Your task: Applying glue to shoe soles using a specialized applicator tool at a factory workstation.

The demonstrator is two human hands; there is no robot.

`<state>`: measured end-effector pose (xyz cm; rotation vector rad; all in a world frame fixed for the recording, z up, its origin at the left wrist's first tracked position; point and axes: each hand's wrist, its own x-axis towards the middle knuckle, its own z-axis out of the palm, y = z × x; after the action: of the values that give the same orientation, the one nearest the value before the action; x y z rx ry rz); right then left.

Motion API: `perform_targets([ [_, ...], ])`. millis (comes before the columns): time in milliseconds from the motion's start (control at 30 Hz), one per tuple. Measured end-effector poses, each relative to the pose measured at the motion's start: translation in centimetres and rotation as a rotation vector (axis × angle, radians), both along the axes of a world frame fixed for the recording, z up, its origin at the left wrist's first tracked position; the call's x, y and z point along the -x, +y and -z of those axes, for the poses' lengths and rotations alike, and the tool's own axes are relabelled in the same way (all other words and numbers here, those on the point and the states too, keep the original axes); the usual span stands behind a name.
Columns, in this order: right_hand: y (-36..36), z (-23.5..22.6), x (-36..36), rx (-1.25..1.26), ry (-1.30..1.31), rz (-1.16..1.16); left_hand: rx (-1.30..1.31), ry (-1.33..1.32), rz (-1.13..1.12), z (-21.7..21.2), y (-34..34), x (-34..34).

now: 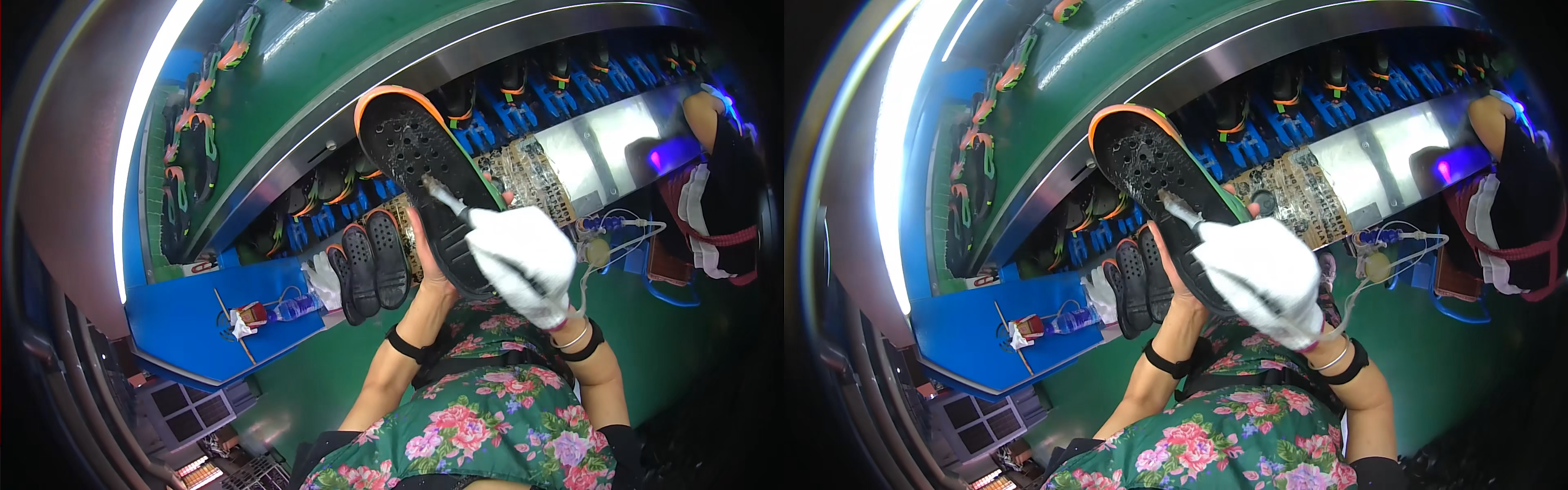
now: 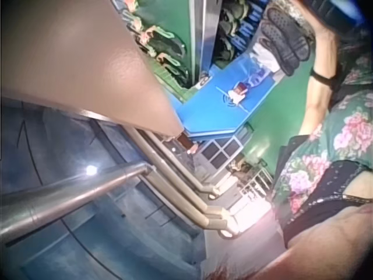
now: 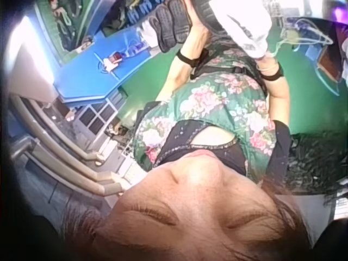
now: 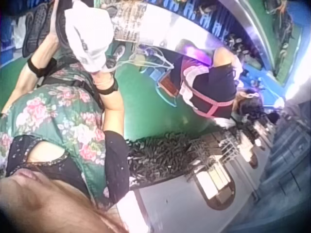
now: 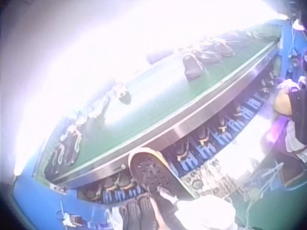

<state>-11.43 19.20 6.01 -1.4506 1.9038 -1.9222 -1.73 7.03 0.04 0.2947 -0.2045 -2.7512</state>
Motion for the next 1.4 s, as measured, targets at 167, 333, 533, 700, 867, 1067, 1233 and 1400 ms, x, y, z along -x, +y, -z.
perform_targets([
  [167, 0.1, 0.7, -1.1, 0.062, -0.081, -0.134, 0.086, 0.026, 0.099, 0.7, -0.8, 0.2],
  [333, 0.7, 1.2, -0.5, -0.03, -0.052, -0.018, -0.05, 0.042, 0.0, -0.6, -0.8, 1.0],
  [533, 1.0, 1.4, -1.1, 0.088, -0.108, -0.241, 0.035, 0.193, 0.113, 0.9, -3.0, 0.8],
  [700, 1.5, 2.2, -0.6, 0.016, 0.056, -0.14, -0.076, 0.138, 0.056, -0.1, -2.4, 0.9],
  [867, 2.3, 1.8, -1.3, 0.097, -0.141, -0.38, -0.102, 0.264, 0.094, -0.9, -2.5, 1.1],
  [1067, 2.6, 2.2, -1.0, -0.001, 0.105, -0.189, 0.03, 0.097, 0.041, -0.2, -2.7, 0.9],
  [1233, 2.6, 2.5, -1.1, 0.017, -0.352, -0.415, 0.145, 0.111, 0.087, -0.3, -3.1, 0.3],
  [1400, 2.9, 2.8, -0.6, 0.0, 0.121, -0.289, 0.245, 0.128, 0.151, 0.5, -3.9, 0.2],
])
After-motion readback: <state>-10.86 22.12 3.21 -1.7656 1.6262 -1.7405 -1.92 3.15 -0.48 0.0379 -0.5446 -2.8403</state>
